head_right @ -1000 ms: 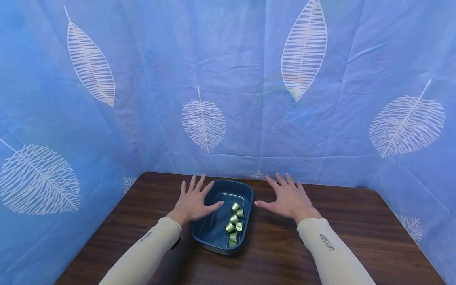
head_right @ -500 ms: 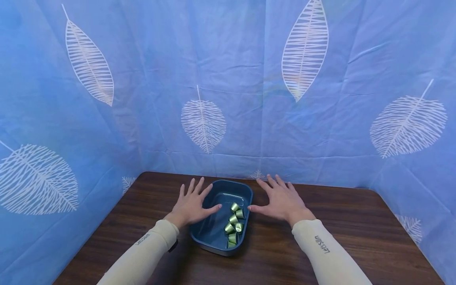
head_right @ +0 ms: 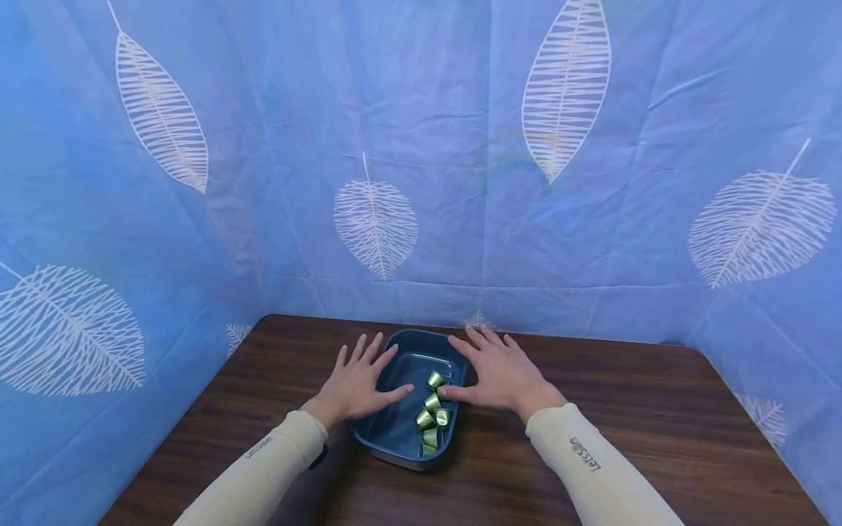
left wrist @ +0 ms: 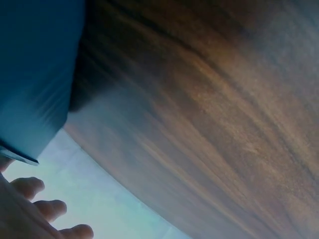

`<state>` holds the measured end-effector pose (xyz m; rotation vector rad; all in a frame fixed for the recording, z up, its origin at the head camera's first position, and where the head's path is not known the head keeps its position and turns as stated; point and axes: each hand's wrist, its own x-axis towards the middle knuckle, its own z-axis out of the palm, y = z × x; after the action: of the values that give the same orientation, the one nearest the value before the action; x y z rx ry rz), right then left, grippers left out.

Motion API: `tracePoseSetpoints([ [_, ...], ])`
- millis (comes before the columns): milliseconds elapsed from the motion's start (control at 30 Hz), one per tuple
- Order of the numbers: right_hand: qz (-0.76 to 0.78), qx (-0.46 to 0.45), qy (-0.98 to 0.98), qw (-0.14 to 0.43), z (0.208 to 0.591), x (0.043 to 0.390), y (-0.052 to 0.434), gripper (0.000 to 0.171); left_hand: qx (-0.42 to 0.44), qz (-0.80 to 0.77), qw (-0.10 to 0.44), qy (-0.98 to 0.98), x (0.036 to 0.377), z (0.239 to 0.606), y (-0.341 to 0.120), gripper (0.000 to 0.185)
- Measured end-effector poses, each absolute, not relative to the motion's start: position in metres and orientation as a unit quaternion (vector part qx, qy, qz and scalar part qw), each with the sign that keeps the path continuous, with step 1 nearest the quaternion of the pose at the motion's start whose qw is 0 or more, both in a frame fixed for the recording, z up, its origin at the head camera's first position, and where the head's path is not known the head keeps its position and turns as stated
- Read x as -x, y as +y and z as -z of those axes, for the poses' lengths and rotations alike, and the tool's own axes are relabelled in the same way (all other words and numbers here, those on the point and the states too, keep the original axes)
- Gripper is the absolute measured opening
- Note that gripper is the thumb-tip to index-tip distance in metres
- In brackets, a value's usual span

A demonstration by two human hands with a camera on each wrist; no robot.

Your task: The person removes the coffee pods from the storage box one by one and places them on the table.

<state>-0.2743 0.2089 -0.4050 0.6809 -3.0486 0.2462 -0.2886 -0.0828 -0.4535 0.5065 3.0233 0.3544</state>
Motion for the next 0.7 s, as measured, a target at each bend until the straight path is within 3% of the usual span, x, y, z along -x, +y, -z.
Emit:
tracePoseSetpoints([
  [700, -0.078, -0.269, -0.960, 0.008, 0.413, 0.271, 0.200, 0.088, -0.226, -0.152, 0.032, 0.962, 0.260, 0.459, -0.097, 0.101],
])
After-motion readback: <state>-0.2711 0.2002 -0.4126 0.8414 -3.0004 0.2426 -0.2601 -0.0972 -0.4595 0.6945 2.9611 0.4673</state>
